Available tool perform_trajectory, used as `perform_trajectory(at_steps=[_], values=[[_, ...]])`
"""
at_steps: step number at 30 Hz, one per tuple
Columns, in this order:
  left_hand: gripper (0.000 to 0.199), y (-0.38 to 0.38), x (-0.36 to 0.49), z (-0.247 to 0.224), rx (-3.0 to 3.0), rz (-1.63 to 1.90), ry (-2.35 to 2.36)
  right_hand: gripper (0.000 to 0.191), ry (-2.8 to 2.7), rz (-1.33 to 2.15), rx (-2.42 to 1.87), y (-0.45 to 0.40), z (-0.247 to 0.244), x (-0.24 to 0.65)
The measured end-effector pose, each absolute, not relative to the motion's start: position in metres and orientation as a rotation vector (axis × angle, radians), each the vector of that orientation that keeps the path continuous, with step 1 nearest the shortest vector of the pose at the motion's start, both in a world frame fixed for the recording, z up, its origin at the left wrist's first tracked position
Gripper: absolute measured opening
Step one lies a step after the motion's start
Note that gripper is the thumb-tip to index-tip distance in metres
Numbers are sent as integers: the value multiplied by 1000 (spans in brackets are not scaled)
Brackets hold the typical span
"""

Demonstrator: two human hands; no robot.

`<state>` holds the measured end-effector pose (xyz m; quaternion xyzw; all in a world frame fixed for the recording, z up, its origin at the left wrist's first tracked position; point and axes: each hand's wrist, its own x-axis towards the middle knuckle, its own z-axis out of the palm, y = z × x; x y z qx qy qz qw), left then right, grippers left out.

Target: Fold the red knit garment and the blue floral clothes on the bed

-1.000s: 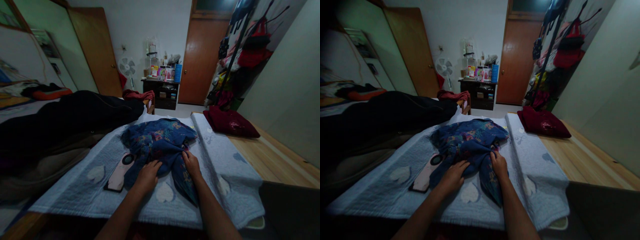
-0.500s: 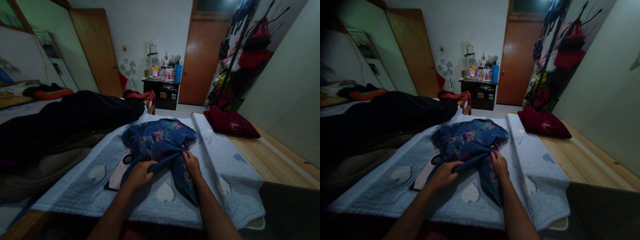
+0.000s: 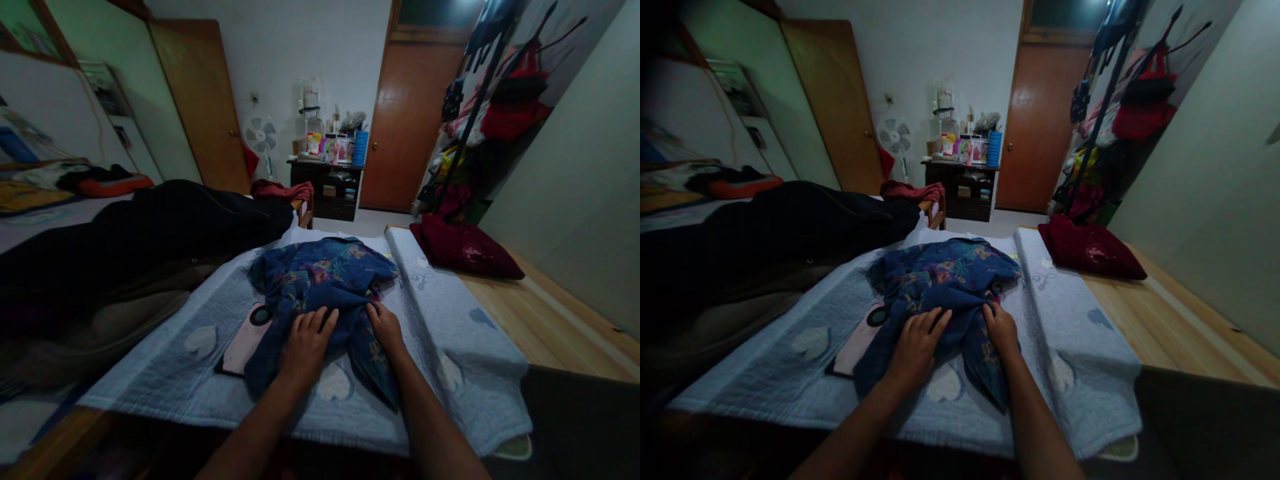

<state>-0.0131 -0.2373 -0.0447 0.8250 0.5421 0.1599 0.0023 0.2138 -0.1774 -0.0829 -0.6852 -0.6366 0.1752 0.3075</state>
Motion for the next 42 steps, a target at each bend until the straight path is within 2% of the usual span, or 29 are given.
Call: perform_trajectory(at_steps=[8, 10, 15, 17, 22, 27, 29, 32, 36, 39, 42], values=[[58, -233, 8, -62, 2605, 356, 1423, 43, -1876, 562, -1609, -192, -73, 218], [60, -234, 8, -65, 2550, 325, 1461, 54, -1925, 530, -1560, -202, -74, 220], [62, -234, 6, -66, 2446, 322, 1523, 98, -2019, 446, -1600, -229, -85, 228], [62, -234, 4, -66, 2431, 359, 1507, 103, -2019, 419, -1615, -237, -90, 231], [60, -232, -4, -68, 2325, 439, 1418, 85, -1933, 451, -1567, -247, -94, 233], [32, -228, -17, -57, 1992, 776, 1248, 60, -1861, 529, -1535, -249, -82, 233], [27, -227, -25, -47, 1825, 881, 1195, 48, -1821, 546, -1537, -248, -77, 233], [30, -225, -40, -32, 1718, 946, 1229, 33, -1770, 571, -1552, -247, -70, 234], [31, -224, -51, -28, 1900, 849, 1495, 28, -1720, 543, -1576, -247, -62, 235], [49, -229, -45, -34, 2197, 817, 1789, 27, -1702, 525, -1583, -247, -60, 232], [64, -238, -29, -39, 2524, 722, 1737, 29, -1675, 541, -1579, -248, -61, 226]])
